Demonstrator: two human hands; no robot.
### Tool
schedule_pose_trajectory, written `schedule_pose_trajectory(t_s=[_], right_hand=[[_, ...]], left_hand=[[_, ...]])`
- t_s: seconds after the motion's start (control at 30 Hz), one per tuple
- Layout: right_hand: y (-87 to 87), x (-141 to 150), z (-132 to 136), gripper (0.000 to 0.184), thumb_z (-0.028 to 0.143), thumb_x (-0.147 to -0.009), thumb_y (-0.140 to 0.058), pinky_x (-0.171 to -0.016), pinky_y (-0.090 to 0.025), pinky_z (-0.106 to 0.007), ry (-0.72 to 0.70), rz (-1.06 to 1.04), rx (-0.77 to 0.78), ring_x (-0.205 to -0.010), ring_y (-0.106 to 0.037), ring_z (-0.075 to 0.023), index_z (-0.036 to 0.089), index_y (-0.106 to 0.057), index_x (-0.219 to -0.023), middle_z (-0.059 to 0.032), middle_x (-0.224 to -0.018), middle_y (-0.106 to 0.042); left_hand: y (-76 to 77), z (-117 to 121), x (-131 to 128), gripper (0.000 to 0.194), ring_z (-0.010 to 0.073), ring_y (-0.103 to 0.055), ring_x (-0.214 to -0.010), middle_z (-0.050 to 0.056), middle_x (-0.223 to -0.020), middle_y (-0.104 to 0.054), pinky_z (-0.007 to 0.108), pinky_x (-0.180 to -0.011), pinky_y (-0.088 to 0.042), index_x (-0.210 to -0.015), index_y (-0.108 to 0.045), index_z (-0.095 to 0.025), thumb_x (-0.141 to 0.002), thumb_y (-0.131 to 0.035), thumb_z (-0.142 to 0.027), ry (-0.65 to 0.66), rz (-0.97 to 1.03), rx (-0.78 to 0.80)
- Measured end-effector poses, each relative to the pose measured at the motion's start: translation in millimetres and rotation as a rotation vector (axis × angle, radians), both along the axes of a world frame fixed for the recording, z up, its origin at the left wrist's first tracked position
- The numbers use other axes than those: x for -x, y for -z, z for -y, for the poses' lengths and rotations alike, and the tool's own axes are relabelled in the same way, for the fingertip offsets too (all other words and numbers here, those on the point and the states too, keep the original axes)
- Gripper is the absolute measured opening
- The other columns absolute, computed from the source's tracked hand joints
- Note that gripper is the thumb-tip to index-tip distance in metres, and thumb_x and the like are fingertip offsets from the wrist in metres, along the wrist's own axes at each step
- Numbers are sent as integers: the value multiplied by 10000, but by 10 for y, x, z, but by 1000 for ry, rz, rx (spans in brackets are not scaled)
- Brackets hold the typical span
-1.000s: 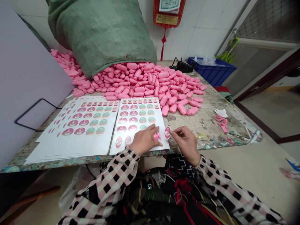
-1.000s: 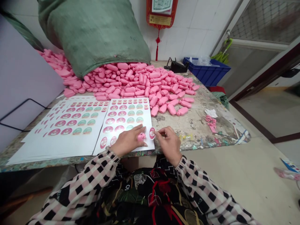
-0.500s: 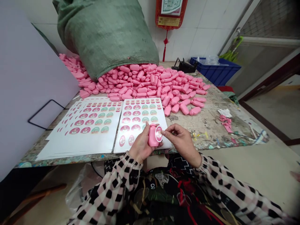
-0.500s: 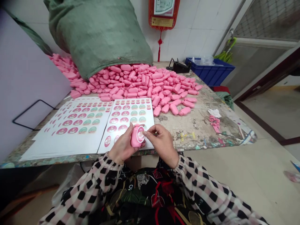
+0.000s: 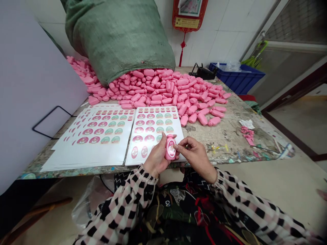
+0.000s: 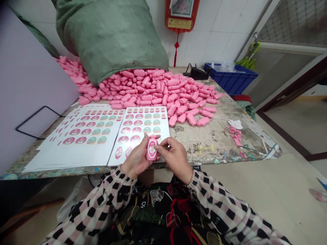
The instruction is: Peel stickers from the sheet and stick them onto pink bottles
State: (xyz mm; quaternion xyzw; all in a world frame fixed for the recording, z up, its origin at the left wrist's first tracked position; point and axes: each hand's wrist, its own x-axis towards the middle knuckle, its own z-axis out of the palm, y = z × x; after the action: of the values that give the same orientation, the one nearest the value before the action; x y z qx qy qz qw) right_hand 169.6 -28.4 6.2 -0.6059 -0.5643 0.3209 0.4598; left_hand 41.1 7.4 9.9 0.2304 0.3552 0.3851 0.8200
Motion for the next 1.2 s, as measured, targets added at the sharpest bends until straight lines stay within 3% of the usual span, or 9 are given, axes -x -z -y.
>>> schedule_pose_trajectory(t_s=[0.3,0.4,0.5,0.57,0.7,0.8,1.0,1.1,1.2], right_hand=[[51,-12,-5,265,464,-742,-619,-597,-432,-257,13,12,4,-637,-575,-145,200,-598,-723,-8,-711,-643],[44,-18,11,265,466,-747,-608,-583,-431,-259,5,7,8,-616,-574,-147,204,-591,-715,-3,-685,-639],[39,-53,33,251,457,-757,-596,-583,-422,-260,-18,76,-2,-633,-574,-150,210,-601,-719,-3,-689,-638],[29,-117,33,226,438,-768,-593,-600,-414,-256,-68,153,-10,-662,-572,-145,216,-613,-736,0,-725,-639],[-13,-298,-27,201,405,-797,-566,-640,-398,-261,-19,310,-49,-693,-551,-138,216,-622,-758,-3,-780,-627],[-35,-305,-63,244,445,-756,-602,-632,-397,-259,59,287,-67,-683,-535,-137,212,-609,-827,-6,-801,-618],[75,-113,-164,303,507,-762,-565,-576,-382,-229,-77,162,-24,-635,-521,-117,214,-567,-836,24,-717,-589],[154,-287,-408,339,530,-720,-595,-595,-385,-236,-88,245,31,-682,-544,-134,212,-595,-838,10,-778,-621],[176,-550,-735,324,513,-735,-576,-631,-384,-258,43,477,106,-748,-569,-165,226,-616,-882,-5,-835,-648]], left_hand=[[27,-1,21,519,114,-541,-583,29,-753,-539,256,-512,-481,-1111,-531,-174,-791,-462,-577,44,29,-36],[-3,22,68,407,109,-572,-667,22,-841,-553,252,-596,-498,-1110,-499,-199,-761,-622,-369,111,29,-68],[-38,47,132,597,114,-601,-717,2,-889,-562,266,-683,-498,-1150,-429,-237,-639,-683,-58,220,-17,-103],[-51,58,170,629,121,-614,-690,-2,-861,-571,276,-689,-494,-1156,-400,-231,-623,-644,-2,268,-44,-118],[-65,76,212,529,143,-631,-705,36,-883,-602,289,-708,-484,-1108,-391,-197,-660,-615,-28,329,-45,-145],[-65,98,180,468,150,-633,-722,49,-881,-610,303,-731,-479,-1069,-396,-181,-676,-605,-40,349,-42,-139],[-74,199,151,343,101,-565,-611,-2,-747,-565,225,-565,-437,-1003,-429,-182,-719,-615,-131,365,-109,-151],[-111,310,400,320,85,-495,-522,-15,-701,-547,195,-450,-358,-1075,-430,-208,-802,-560,-311,293,-228,-193],[-100,502,851,418,87,-431,-446,-30,-612,-524,186,-383,-293,-1117,-446,-212,-794,-531,-464,136,-446,-165]])
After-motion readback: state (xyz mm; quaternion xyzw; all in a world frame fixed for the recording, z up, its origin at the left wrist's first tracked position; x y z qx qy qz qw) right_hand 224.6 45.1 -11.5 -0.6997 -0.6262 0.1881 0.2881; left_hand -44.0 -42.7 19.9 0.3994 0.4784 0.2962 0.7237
